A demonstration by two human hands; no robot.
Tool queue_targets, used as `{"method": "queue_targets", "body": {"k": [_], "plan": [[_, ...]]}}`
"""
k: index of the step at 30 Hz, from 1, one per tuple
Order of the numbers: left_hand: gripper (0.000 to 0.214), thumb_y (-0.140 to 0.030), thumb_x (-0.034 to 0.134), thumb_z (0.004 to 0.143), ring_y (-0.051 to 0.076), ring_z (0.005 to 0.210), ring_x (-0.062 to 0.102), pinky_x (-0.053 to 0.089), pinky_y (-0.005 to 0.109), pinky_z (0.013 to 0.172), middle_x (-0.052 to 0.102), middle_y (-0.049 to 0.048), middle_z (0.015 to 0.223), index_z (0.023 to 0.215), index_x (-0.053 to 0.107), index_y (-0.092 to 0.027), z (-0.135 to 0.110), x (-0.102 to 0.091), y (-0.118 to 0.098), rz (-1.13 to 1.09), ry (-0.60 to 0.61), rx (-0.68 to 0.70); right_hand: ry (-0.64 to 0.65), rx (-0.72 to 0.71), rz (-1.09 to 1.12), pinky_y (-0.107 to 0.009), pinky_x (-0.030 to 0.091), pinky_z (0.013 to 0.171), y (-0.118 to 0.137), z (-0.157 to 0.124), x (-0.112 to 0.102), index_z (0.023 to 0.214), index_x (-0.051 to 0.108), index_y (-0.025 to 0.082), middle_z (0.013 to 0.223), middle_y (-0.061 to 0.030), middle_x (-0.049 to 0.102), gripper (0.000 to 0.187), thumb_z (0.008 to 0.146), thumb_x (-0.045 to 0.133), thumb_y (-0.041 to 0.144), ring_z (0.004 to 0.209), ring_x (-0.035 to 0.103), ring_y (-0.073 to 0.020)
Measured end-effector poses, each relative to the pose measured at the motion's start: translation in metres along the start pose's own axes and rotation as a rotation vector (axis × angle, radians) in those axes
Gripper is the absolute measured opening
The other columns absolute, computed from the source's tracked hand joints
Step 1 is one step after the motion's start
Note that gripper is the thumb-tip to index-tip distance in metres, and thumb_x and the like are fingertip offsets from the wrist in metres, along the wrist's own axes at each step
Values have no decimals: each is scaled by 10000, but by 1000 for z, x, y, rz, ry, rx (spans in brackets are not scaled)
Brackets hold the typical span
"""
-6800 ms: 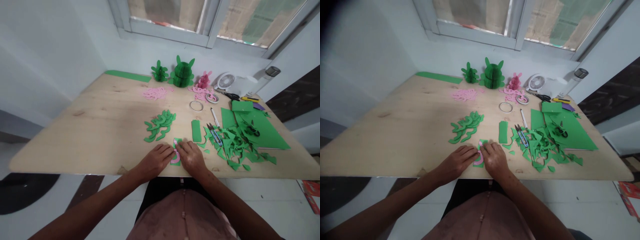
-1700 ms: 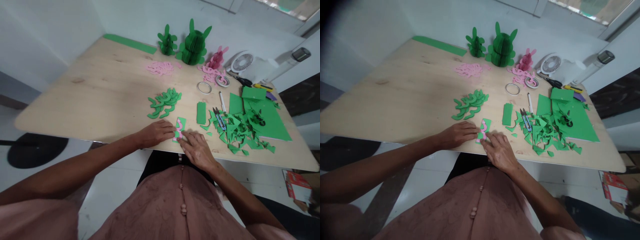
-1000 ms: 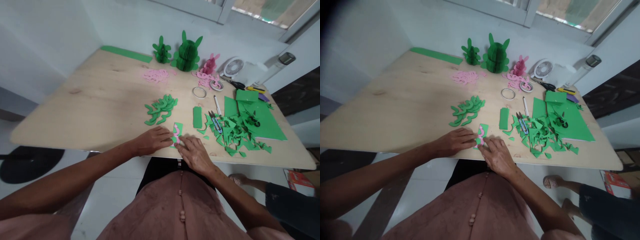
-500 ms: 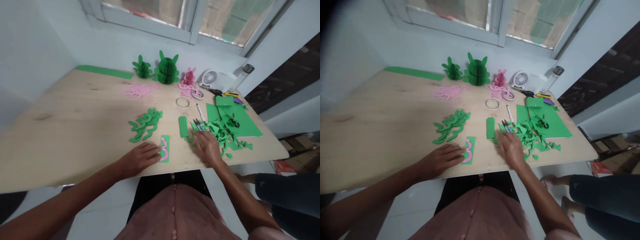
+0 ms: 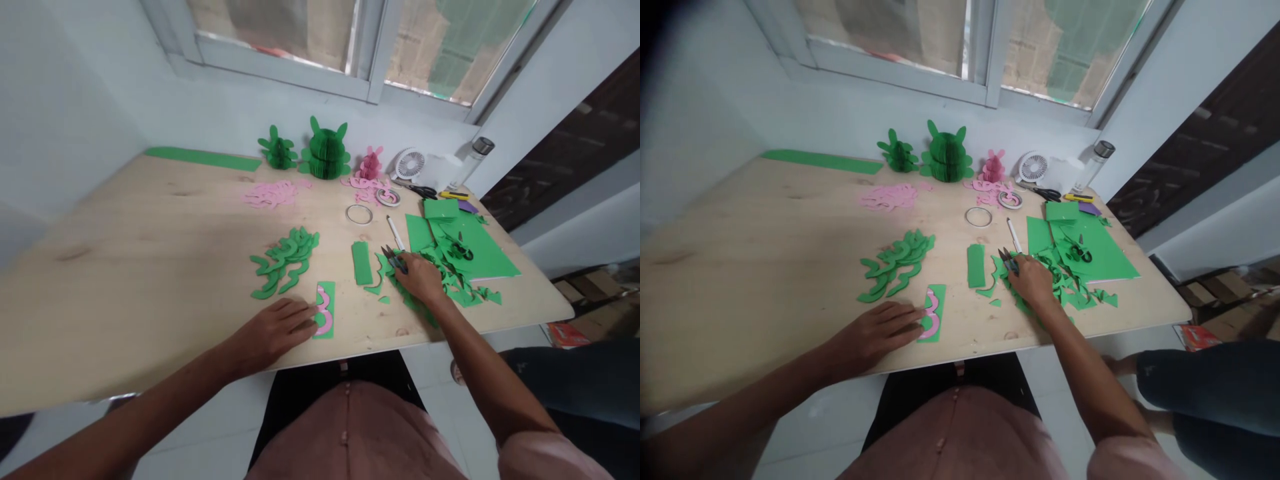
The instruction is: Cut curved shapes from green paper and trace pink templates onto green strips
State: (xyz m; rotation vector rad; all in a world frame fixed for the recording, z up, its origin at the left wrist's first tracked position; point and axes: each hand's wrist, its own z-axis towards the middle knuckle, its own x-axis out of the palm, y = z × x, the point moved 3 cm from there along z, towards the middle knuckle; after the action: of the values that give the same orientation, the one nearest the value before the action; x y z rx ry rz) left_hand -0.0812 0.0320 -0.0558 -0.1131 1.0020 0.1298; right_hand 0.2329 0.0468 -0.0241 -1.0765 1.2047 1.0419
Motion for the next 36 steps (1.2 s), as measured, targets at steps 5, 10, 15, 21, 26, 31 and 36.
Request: {"method": "queue_targets", "body": {"k": [5,10,15,21,26,31,36], "plan": [[266,-97,402,933,212,1043,575,472,390,921,664,120,1134,1034,637,-170,3,-3,-2,7,39,-16,85,51,36,-297,420,622,-3,8,-3,1073,680,198,948,-101,730,305,834,536,321,847,664,-260],[223,-109,432,923,219,1040,574,475,390,908,664,125,1127,1027,624,-153,0,0,0,4,32,13,51,78,224,-269,401,598,-18,8,-13,1060,699,180,848,-69,741,323,812,567,338,768,665,-222],[233,-127,412,937,209,1064,565,468,392,927,649,123,1164,1043,616,-168,-3,4,1,17,47,4,-4,46,251,-264,394,594,-22,-3,-19,956,719,167,808,-67,730,286,816,553,354,737,659,-215],[238,-96,416,928,210,1059,566,470,398,929,652,124,1147,1056,605,-161,0,0,-1,0,44,-17,35,-16,-3,-278,360,578,-1,-16,-7,943,692,183,913,-88,708,251,856,510,333,771,657,-233],[246,-83,406,925,208,1057,561,474,398,921,648,125,1142,1042,607,-165,1,0,-1,0,22,-11,8,-22,-53,-283,365,584,1,-10,-9,1086,663,211,948,-82,694,316,893,487,388,793,657,-236],[232,-87,416,923,210,1059,555,472,395,923,643,128,1147,1022,614,-157,1,0,-1,7,27,-10,-18,88,-30,-285,394,628,-10,27,-18,1046,689,191,1010,-93,696,320,929,438,352,871,653,-238],[248,-87,406,925,208,1060,549,463,391,931,645,123,1138,1041,614,-156,1,0,-2,-9,34,-7,-39,47,-62,-295,432,711,2,60,-25,1125,665,168,1097,-136,675,323,931,433,282,965,629,-253]]}}
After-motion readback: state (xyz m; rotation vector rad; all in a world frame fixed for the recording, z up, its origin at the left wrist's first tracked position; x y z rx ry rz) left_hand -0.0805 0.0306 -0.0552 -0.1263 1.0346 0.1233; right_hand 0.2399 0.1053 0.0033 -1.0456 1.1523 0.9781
